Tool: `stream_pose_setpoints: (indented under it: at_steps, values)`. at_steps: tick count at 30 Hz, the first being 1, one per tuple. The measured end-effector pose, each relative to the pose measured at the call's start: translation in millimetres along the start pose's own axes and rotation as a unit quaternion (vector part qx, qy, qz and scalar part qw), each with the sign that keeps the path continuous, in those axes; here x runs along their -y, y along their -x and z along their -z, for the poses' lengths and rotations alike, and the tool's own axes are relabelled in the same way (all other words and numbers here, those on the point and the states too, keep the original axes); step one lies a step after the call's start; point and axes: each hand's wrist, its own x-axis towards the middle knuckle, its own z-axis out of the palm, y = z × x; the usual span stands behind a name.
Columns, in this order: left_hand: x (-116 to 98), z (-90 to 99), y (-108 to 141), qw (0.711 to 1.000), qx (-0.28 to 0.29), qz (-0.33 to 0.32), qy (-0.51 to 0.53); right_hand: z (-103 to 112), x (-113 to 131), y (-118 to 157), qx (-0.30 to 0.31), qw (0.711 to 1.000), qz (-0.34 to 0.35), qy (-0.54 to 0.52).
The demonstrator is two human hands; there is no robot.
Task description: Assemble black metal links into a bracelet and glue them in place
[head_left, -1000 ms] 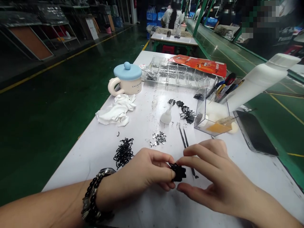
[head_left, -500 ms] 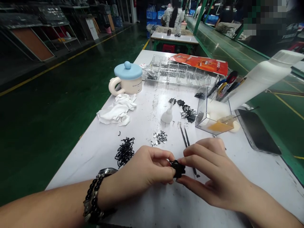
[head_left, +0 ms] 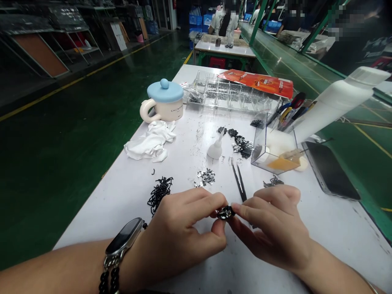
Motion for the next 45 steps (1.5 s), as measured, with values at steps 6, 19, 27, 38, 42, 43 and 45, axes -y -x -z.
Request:
stream_pose_setpoints:
  at_steps: [6, 19, 27, 38, 42, 43, 45]
  values:
    - [0, -2.7, 4, 0.989, -0.067, -0.100, -0.091, 10, -1, 2, -0.004, 0.994, 0.089, 0.058]
    - [1, -1.6, 1, 1.000, -0.007, 0.018, 0.012, 1, 0, -1, -0.007, 0.997, 0.049, 0.059]
    - [10, 2.1, -17, 0.801, 0.144, 0.396, 0.425, 3, -5, -7, 0.088, 0.993, -0.047, -0.067]
    - [19, -2.2, -14, 0.701, 0.165, 0.454, 0.524, 6, -6, -7, 0.119, 0.986, -0.065, -0.098]
    - [20, -3.2, -14, 0.692, 0.162, 0.460, 0.532, 7, -6, -8, 0.124, 0.985, -0.066, -0.096]
    - [20, -3.2, -14, 0.690, 0.159, 0.463, 0.533, 7, -6, -7, 0.124, 0.985, -0.067, -0.097]
    - [19, -3.2, -14, 0.686, 0.156, 0.466, 0.536, 7, -7, -7, 0.123, 0.985, -0.070, -0.097]
